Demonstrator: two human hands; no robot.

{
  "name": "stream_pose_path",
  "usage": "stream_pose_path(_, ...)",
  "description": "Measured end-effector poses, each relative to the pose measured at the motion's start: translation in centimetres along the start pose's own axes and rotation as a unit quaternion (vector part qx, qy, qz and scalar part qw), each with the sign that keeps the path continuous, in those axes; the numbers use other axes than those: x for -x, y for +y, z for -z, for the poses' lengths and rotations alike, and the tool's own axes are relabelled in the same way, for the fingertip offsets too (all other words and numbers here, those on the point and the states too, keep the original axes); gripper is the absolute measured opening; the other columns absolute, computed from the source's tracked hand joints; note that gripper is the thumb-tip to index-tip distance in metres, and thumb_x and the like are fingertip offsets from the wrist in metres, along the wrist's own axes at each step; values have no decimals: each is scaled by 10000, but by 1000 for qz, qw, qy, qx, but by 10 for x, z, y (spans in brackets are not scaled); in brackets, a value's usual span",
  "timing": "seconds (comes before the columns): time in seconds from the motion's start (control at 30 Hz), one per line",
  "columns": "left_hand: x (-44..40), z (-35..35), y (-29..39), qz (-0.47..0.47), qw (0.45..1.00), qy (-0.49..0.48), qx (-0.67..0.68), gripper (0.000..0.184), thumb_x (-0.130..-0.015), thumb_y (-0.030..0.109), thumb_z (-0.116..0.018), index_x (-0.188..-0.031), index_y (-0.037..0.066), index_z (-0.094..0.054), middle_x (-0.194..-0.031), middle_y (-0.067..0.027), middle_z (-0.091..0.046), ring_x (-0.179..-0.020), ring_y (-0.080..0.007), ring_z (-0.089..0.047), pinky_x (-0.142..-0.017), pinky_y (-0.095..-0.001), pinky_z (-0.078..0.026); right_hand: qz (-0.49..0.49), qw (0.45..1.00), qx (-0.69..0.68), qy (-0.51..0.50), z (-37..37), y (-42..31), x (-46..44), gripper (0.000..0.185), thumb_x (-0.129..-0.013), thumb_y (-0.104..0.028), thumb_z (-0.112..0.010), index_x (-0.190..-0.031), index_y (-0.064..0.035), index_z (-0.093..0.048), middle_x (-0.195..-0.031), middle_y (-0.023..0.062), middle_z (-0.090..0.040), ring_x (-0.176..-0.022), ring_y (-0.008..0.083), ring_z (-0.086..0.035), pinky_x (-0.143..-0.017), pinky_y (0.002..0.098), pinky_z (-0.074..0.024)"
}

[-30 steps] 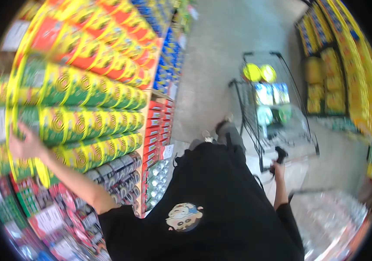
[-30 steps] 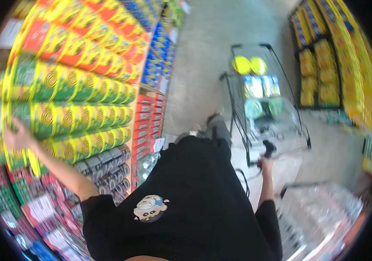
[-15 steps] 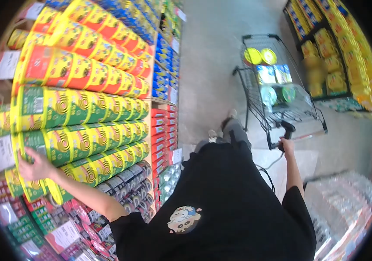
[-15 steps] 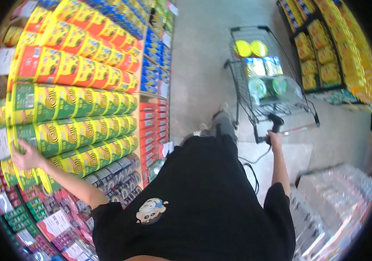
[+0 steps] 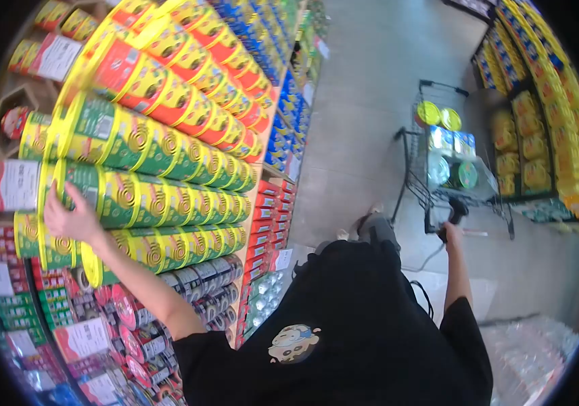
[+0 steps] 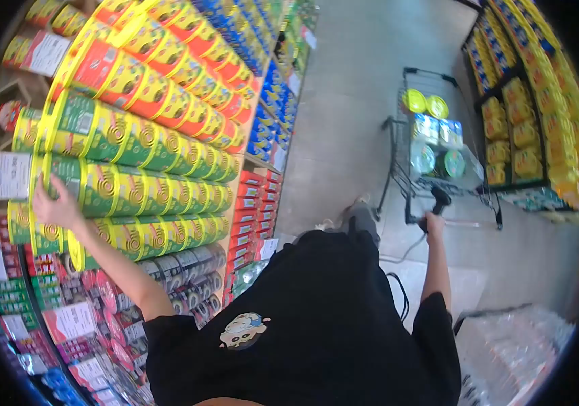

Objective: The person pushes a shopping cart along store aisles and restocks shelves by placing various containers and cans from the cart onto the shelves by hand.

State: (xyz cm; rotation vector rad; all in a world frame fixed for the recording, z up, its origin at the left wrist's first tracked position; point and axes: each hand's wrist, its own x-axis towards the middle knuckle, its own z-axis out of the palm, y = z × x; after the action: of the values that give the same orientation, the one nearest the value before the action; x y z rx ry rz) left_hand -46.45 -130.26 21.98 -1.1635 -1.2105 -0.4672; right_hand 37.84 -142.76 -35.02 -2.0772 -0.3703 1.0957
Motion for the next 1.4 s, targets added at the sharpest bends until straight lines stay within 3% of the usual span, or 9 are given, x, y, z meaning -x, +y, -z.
stream_pose_path(0.43,12,-12,-24,8,999,-41,-22,348,-961,471,-702,-1143,189,-794,-1056,-54,-773,-910,-293,-703,-775,-452,-531,-1,999,51,-1,-9,8,9,195,-823,-173,-751,-853,16,-712,-762,83,-686,-648,179,-665,-581,347,-515)
stream_pose_path(0.63,9,-10,-21,26,997,-63,-45,343,-939,440,-739,-1117,154,-801,-1019,-46,-779,-891,-277,-711,-771,-430,-546,79,993,82,27,13,14,58,133,-807,-109,-716,-862,12,-723,-747,59,-691,-634,160,-655,-566,323,-494)
stream_pose_path(0.77,-12,-2,-7,77,996,26,35,298,-931,370,-765,-1073,111,-801,-1020,-47,-780,-903,-240,-715,-807,-399,-551,52,996,72,5,22,29,68,123,-794,-96,-704,-862,-3,-748,-736,49,-683,-637,139,-641,-580,324,-497)
stream_pose_path(0.83,-37,17,20,37,986,160,-29,274,-937,331,-765,-1020,72,-797,-1015,-57,-776,-908,-222,-714,-830,-385,-556,50,996,77,-10,25,35,75,125,-792,-95,-703,-862,-2,-748,-731,51,-683,-640,141,-643,-586,322,-502)
stream_pose_path(0.93,-70,18,100,7,940,315,132,261,-964,293,-742,-980,33,-766,-989,-79,-765,-908,-217,-709,-838,-375,-561,52,994,90,-12,30,41,87,134,-792,-97,-697,-863,7,-743,-721,60,-682,-644,149,-655,-596,319,-513)
stream_pose_path(1.07,-52,-3,277,-69,902,102,414,265,-972,83,-680,-1205,-38,-643,-1224,-180,-696,-1071,-298,-692,-928,-417,-572,5,995,96,-32,34,37,100,146,-797,-103,-691,-882,6,-737,-714,63,-679,-618,148,-654,-580,315,-520)
stream_pose_path(1.2,32,3,505,-279,708,-229,607,530,-870,49,-672,-1383,39,-543,-1441,-186,-536,-1322,-349,-494,-1098,-497,-419,-20,995,88,-28,44,35,107,157,-786,-93,-693,-905,4,-724,-689,59,-661,-593,147,-642,-552,311,-511)
stream_pose_path(1.3,98,25,634,-430,538,-342,639,755,-793,23,-667,-1517,97,-468,-1603,-189,-416,-1510,-388,-345,-1224,-557,-304,-39,995,92,-25,50,34,113,184,-762,-72,-704,-932,-3,-722,-687,55,-658,-593,151,-645,-542,320,-511)
stream_pose_path(1.4,151,41,718,-490,429,-419,633,771,-842,36,-639,-1569,169,-420,-1691,-131,-292,-1581,-379,-203,-1246,-606,-248,-60,994,83,-27,59,26,118,197,-751,-68,-713,-941,-20,-730,-696,53,-659,-596,151,-647,-546,323,-516)
